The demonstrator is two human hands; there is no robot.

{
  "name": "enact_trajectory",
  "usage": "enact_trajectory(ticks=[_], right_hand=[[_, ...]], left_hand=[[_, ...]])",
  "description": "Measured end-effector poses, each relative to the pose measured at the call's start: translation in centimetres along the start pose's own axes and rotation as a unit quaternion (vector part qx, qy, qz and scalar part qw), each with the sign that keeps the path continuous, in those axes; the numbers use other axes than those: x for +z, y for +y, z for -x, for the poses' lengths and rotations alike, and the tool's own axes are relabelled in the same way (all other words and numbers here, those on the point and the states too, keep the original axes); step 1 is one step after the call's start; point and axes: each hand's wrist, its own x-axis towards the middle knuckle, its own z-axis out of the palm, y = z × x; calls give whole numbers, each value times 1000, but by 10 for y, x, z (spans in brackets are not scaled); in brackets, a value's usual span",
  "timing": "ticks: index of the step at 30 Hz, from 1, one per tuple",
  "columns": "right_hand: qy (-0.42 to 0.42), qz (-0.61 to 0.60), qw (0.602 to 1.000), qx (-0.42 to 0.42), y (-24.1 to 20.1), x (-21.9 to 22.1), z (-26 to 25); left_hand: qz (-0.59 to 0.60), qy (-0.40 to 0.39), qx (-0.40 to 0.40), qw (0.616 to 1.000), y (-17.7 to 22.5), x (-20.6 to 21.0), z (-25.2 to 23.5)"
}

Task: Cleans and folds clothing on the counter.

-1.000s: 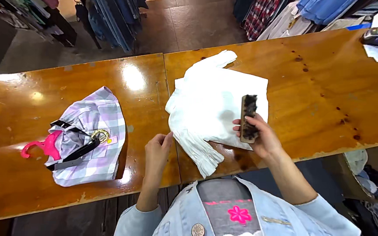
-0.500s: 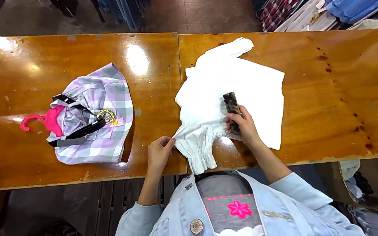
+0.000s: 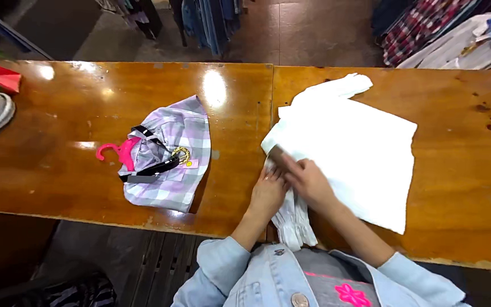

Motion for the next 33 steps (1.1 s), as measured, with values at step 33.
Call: enact_trajectory(ticks=[33], right_hand=[[313, -172, 733, 579, 262, -225, 125]], left_hand=[[30, 48, -145, 988, -18, -92, -109]])
